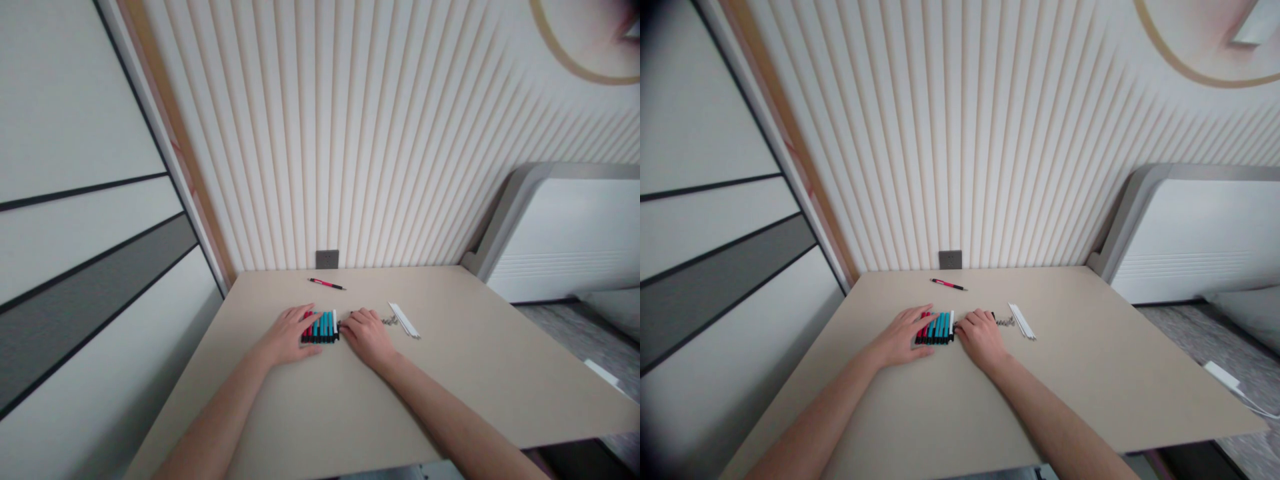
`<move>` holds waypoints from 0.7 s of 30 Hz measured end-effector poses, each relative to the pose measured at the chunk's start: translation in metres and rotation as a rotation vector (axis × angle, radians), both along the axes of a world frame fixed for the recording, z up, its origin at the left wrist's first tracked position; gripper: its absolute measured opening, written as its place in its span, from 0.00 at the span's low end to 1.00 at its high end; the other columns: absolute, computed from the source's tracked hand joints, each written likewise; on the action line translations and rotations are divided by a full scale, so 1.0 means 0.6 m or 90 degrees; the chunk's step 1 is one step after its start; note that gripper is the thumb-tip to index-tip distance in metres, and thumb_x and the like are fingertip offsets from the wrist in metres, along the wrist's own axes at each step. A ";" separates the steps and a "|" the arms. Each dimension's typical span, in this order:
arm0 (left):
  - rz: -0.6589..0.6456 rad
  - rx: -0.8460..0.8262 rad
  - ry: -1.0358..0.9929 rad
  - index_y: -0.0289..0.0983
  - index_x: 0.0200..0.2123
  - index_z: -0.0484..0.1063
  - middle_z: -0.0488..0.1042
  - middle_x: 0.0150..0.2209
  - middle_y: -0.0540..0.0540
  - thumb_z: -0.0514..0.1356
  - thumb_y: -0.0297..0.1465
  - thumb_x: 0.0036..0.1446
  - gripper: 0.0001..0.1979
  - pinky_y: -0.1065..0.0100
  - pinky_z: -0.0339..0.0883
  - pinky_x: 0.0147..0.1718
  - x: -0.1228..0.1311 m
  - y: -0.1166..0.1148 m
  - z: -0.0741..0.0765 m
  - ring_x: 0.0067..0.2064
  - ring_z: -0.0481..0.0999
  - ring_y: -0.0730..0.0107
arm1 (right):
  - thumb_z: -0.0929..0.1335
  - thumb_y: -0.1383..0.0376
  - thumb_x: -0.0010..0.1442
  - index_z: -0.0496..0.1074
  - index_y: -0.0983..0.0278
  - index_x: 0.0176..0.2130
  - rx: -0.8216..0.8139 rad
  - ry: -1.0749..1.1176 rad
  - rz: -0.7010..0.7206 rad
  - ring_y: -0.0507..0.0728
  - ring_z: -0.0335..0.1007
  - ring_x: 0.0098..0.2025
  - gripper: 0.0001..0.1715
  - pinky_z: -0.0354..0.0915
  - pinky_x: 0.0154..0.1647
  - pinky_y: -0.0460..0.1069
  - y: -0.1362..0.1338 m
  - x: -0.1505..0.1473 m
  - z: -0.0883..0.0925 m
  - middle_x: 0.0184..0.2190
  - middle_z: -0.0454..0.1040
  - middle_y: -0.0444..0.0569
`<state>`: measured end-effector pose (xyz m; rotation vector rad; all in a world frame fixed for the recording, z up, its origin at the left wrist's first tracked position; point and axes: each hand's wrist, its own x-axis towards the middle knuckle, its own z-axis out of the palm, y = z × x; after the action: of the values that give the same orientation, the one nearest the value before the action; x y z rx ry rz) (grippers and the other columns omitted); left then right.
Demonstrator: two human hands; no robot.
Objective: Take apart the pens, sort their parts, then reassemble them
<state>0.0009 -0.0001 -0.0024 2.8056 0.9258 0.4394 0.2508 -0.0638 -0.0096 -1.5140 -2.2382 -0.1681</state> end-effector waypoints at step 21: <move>0.020 -0.006 -0.027 0.43 0.61 0.62 0.66 0.58 0.40 0.61 0.47 0.56 0.32 0.54 0.58 0.57 0.001 0.004 -0.009 0.58 0.65 0.52 | 0.65 0.62 0.64 0.76 0.57 0.45 -0.046 0.057 0.043 0.58 0.63 0.43 0.11 0.54 0.46 0.54 -0.012 0.000 0.015 0.38 0.73 0.49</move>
<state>0.0016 0.0025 -0.0075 2.7659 0.9613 0.4952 0.2508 -0.0710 -0.0007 -1.4507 -2.2423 -0.0004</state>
